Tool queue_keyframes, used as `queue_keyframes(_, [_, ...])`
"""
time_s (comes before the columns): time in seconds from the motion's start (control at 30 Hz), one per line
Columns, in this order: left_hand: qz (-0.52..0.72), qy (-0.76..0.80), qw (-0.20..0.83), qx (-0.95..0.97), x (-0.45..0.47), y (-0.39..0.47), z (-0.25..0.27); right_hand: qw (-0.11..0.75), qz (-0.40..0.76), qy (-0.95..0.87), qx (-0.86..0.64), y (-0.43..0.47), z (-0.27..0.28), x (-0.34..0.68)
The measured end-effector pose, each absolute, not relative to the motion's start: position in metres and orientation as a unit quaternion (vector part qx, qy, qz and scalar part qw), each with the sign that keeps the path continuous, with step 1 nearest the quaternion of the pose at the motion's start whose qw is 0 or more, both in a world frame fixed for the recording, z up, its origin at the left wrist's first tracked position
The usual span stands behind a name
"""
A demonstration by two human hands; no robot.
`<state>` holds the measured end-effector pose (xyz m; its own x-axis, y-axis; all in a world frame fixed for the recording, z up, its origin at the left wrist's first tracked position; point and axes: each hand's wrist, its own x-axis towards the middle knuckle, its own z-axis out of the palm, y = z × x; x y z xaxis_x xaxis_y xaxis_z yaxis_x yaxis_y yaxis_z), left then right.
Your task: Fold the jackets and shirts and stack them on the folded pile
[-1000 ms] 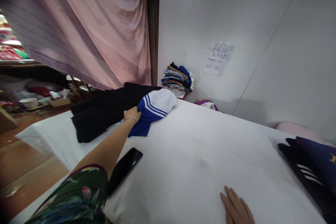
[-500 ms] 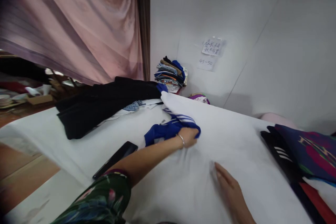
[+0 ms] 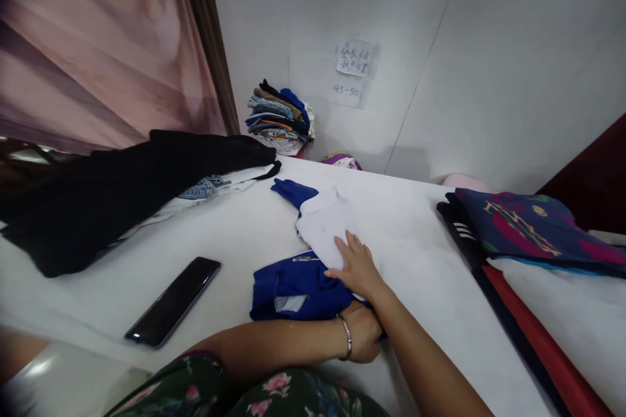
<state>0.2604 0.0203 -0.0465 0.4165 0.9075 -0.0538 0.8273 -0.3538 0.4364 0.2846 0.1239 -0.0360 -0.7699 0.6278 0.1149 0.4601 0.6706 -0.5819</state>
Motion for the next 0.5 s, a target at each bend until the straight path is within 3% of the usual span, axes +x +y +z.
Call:
queue_keyframes(0.13, [0.077,0.547,0.22,0.804,0.259,0.021,-0.042,0.171,0.278,-0.903,-0.281,0.13,-0.038,0.27])
queue_keyframes(0.27, [0.062,0.556,0.252,0.789,0.257,0.019,-0.036,0.266,0.425,-0.774,-0.387,0.157,-0.041,0.29])
queue_keyframes(0.37, [0.12,0.537,0.256,0.795,0.248,0.015,-0.021,0.394,0.537,-0.562,-0.491,0.178,-0.049,0.327])
queue_keyframes(0.5, [0.262,0.52,0.245,0.775,0.221,0.015,0.016,0.446,0.582,-0.461,-0.5,0.187,-0.065,0.368])
